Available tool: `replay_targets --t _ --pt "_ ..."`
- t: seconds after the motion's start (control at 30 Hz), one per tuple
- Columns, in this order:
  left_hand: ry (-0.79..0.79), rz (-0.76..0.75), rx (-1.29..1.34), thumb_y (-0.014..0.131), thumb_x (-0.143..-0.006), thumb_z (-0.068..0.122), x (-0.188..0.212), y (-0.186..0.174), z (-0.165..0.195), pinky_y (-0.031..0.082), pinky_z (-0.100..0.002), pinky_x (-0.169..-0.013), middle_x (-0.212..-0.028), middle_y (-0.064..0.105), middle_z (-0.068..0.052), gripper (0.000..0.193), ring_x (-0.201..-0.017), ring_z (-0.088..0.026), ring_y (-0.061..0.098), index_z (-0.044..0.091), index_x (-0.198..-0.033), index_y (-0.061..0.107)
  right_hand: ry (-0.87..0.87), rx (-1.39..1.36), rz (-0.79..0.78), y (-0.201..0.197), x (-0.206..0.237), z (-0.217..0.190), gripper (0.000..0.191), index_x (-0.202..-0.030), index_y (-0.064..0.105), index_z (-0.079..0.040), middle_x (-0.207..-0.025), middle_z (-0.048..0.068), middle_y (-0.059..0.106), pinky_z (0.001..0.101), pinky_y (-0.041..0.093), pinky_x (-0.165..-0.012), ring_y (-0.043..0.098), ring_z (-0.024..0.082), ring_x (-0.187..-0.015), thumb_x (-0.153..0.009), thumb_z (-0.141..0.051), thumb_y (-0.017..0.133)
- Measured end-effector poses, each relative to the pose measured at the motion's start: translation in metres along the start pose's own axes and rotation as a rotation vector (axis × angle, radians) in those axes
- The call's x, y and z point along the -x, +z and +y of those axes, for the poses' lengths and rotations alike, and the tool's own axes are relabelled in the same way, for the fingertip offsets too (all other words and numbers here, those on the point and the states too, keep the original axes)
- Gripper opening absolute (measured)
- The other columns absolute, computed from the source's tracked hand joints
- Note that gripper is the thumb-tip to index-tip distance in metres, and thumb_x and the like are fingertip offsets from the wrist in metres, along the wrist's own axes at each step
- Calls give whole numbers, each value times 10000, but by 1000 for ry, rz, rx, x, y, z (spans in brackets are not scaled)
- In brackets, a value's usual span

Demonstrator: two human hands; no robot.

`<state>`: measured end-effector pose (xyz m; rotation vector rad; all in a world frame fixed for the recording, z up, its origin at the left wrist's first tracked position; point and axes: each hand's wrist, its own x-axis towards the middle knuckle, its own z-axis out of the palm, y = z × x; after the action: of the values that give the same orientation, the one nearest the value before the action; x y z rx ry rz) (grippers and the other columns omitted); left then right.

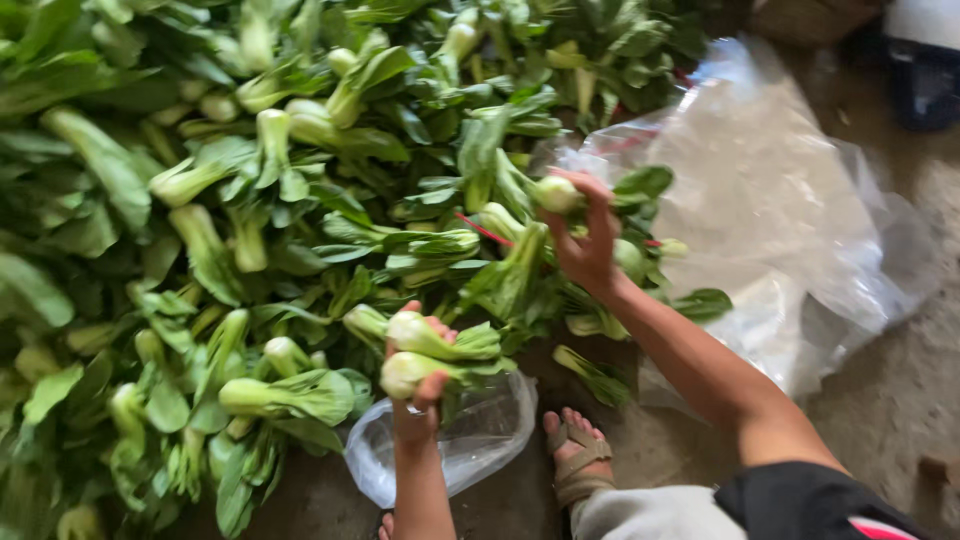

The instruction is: The person sits on the floor and packs bok choy, picking individual heads from a large pile, gathering a handful at a time, and placing them into a plastic-lined basket, occasionally arranging the leaves inside the basket.

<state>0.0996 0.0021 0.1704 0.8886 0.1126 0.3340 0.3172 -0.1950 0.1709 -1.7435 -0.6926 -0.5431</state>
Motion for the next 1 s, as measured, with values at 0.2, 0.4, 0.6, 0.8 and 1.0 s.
replay_targets --t 0.2,0.4,0.6,0.8,1.0 --pt "105 -171 -162 871 -763 262 -9 7 -8 476 -369 -1097 -1228 588 -100 968 -1138 -216 589 0 -1541 358 63 -303 -121 12 25 -50 572 -1540 264 -69 -1396 153 537 392 597 -949 618 231 -1167 -1069 8 580" --pt "20 -119 -351 851 -756 309 -4 31 -4 491 -374 -1113 -1438 553 -157 1041 -1300 -245 583 -17 -1585 311 154 -461 -421 43 58 -76 563 -1575 351 -25 -1455 149 479 373 356 -1195 484 254 -1356 -1049 -177 482" --pt "148 -130 -518 790 -800 301 3 43 -14 413 -361 -1211 -1601 472 -210 1092 -1468 -277 498 -35 -1660 207 398 -508 -282 53 78 -76 428 -1494 450 -28 -1450 139 460 353 321 -1218 449 239 -1369 -1137 -260 414" --pt "63 -116 -367 781 -769 300 6 35 -16 452 -336 -1128 -1557 493 -201 1139 -1349 -257 548 -27 -1673 170 392 -623 -442 56 79 -58 345 -1452 467 -42 -1406 104 518 338 313 -1212 418 169 -1400 -1154 -208 412" --pt "108 -28 -529 817 -759 232 4 44 -18 431 -352 -1159 -1581 446 -215 1154 -1420 -278 502 3 -1657 129 603 -843 -402 60 88 -58 356 -1454 470 -57 -1310 50 561 280 444 -1069 532 116 -1202 -1143 -226 436"
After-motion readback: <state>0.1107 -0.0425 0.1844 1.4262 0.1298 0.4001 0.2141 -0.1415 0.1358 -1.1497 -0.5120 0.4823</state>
